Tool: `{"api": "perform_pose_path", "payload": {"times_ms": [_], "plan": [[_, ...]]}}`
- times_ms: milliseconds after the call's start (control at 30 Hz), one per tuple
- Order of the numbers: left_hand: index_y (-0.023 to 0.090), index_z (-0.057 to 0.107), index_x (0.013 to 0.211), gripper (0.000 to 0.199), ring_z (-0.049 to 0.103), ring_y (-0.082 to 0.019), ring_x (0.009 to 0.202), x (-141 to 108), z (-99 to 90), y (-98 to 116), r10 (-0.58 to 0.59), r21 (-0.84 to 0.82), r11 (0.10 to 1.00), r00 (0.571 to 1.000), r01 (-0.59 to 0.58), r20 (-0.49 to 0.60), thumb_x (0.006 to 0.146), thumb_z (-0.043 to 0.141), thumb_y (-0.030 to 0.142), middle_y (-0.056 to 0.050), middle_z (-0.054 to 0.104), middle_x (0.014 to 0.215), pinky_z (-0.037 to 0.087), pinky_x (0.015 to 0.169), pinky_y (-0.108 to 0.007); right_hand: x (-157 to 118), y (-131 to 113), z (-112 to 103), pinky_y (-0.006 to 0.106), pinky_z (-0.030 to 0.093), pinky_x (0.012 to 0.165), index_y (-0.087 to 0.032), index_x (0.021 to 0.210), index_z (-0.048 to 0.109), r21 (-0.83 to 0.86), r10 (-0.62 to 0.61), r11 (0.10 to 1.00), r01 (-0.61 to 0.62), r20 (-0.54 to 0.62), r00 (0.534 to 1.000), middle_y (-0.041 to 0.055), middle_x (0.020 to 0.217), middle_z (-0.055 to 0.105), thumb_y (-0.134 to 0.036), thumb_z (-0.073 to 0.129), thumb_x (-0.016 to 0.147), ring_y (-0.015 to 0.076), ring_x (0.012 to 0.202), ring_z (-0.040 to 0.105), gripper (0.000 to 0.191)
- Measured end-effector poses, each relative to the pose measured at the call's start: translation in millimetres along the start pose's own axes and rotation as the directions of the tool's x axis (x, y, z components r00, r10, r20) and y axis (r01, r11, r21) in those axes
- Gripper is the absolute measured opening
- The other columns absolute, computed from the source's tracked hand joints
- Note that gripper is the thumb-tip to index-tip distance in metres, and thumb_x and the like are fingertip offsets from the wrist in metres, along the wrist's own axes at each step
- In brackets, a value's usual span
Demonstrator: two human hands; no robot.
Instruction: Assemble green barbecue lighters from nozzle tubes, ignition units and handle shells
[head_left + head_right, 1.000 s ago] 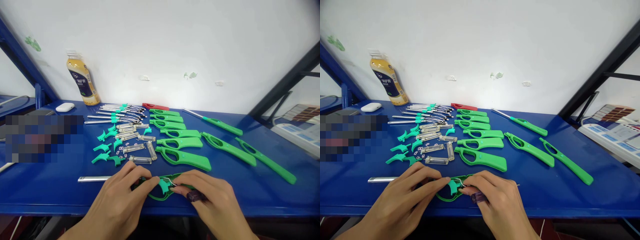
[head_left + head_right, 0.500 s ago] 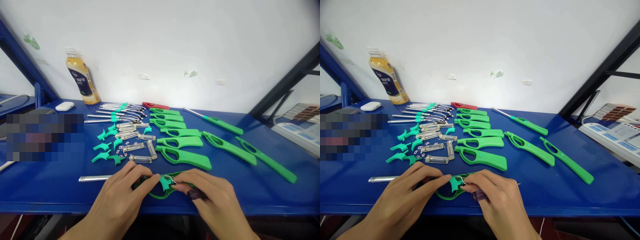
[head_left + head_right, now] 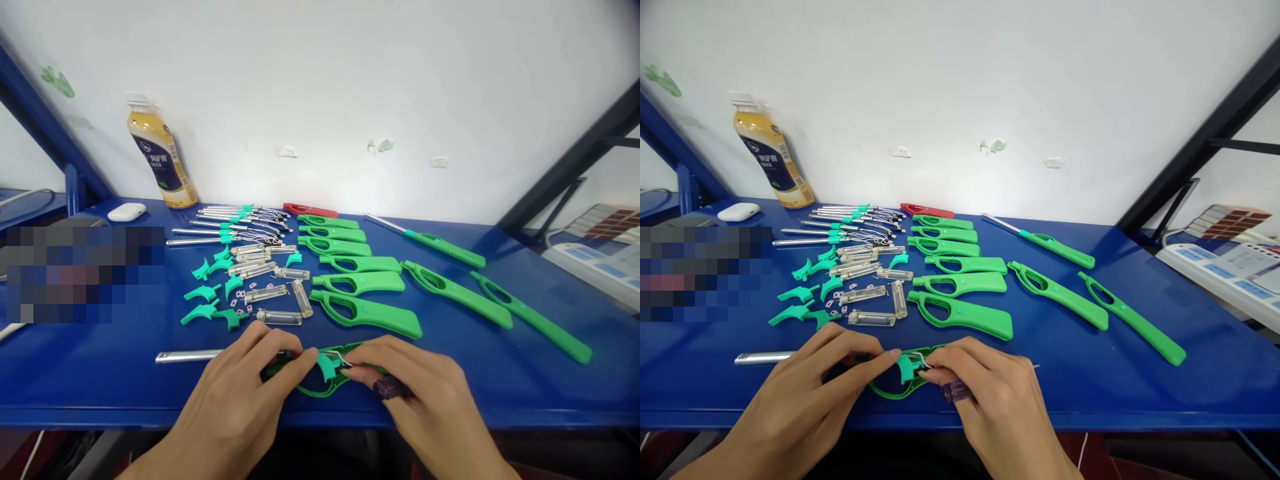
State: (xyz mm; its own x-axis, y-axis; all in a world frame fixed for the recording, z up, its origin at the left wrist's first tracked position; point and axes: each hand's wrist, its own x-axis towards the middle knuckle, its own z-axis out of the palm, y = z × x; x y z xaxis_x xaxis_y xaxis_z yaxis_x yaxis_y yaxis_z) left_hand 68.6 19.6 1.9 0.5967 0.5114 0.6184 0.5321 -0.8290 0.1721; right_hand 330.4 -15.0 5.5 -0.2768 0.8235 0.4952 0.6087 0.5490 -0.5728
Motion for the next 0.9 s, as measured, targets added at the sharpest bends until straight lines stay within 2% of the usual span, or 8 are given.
{"api": "perform_pose_path", "payload": {"times_ms": [233, 433, 567, 667, 800, 900], "plan": [[0.016, 0.071, 0.127, 0.036, 0.054, -0.019, 0.093, 5.7, -2.5, 6.6, -0.023, -0.061, 0.998, 1.000, 0.023, 0.005, 0.105, 0.052, -0.006, -0.007, 0.067, 0.110, 0.052, 0.073, -0.031, 0.9, 0.3, 0.0, 0.012, 0.055, 0.077, -0.031, 0.106, 0.073, 0.006, 0.018, 1.000, -0.018, -0.036, 0.999, -0.0105, 0.102, 0.077, -0.008, 0.079, 0.099, 0.0052, 0.083, 0.076, 0.025], [0.014, 0.071, 0.123, 0.021, 0.053, -0.020, 0.088, 7.9, -4.0, 11.2, 0.009, -0.028, 1.000, 1.000, -0.009, -0.013, 0.111, 0.056, 0.006, -0.007, 0.067, 0.102, 0.054, 0.073, -0.032, -0.2, 1.7, -0.5, 0.011, 0.054, 0.077, -0.030, 0.104, 0.073, 0.012, 0.020, 1.000, -0.019, -0.052, 0.998, -0.0096, 0.099, 0.076, -0.005, 0.080, 0.096, 0.0051, 0.083, 0.075, 0.027], [0.017, 0.070, 0.130, 0.032, 0.054, -0.019, 0.085, 3.4, -4.0, 8.1, 0.028, -0.007, 1.000, 0.999, -0.028, 0.024, 0.109, 0.050, 0.001, -0.006, 0.068, 0.101, 0.052, 0.067, -0.029, 1.6, 1.7, -2.2, 0.012, 0.055, 0.077, -0.029, 0.103, 0.074, 0.028, 0.010, 1.000, -0.009, -0.030, 1.000, -0.0087, 0.099, 0.076, -0.003, 0.078, 0.096, 0.0055, 0.082, 0.076, 0.027], [0.015, 0.068, 0.138, 0.038, 0.056, -0.020, 0.089, 2.5, -1.5, 5.7, 0.079, 0.045, 0.996, 0.995, -0.082, 0.066, 0.111, 0.045, 0.004, -0.007, 0.070, 0.107, 0.054, 0.069, -0.031, 2.6, 1.5, -2.9, 0.012, 0.055, 0.077, -0.029, 0.103, 0.074, 0.032, 0.004, 0.999, -0.003, -0.023, 1.000, -0.0084, 0.100, 0.076, -0.003, 0.077, 0.097, 0.0051, 0.082, 0.076, 0.027], [0.014, 0.070, 0.127, 0.037, 0.057, -0.019, 0.084, 9.9, 0.7, 6.9, 0.136, 0.130, 0.983, 0.990, -0.128, -0.049, 0.118, 0.034, 0.011, -0.004, 0.068, 0.094, 0.052, 0.068, -0.031, -0.6, 2.8, -3.5, 0.014, 0.057, 0.077, -0.030, 0.106, 0.074, 0.019, -0.007, 1.000, 0.007, 0.003, 1.000, -0.0074, 0.102, 0.076, -0.004, 0.072, 0.100, 0.0057, 0.083, 0.077, 0.027], [0.012, 0.070, 0.125, 0.039, 0.059, -0.019, 0.083, 14.5, 0.5, 8.7, 0.208, 0.203, 0.958, 0.978, -0.203, -0.003, 0.119, 0.031, 0.010, -0.004, 0.068, 0.090, 0.052, 0.068, -0.032, -4.1, 4.0, -4.5, 0.017, 0.058, 0.076, -0.029, 0.107, 0.074, -0.018, -0.017, 1.000, 0.018, 0.031, 0.999, -0.0055, 0.106, 0.075, -0.005, 0.068, 0.102, 0.0070, 0.085, 0.077, 0.026]]}}
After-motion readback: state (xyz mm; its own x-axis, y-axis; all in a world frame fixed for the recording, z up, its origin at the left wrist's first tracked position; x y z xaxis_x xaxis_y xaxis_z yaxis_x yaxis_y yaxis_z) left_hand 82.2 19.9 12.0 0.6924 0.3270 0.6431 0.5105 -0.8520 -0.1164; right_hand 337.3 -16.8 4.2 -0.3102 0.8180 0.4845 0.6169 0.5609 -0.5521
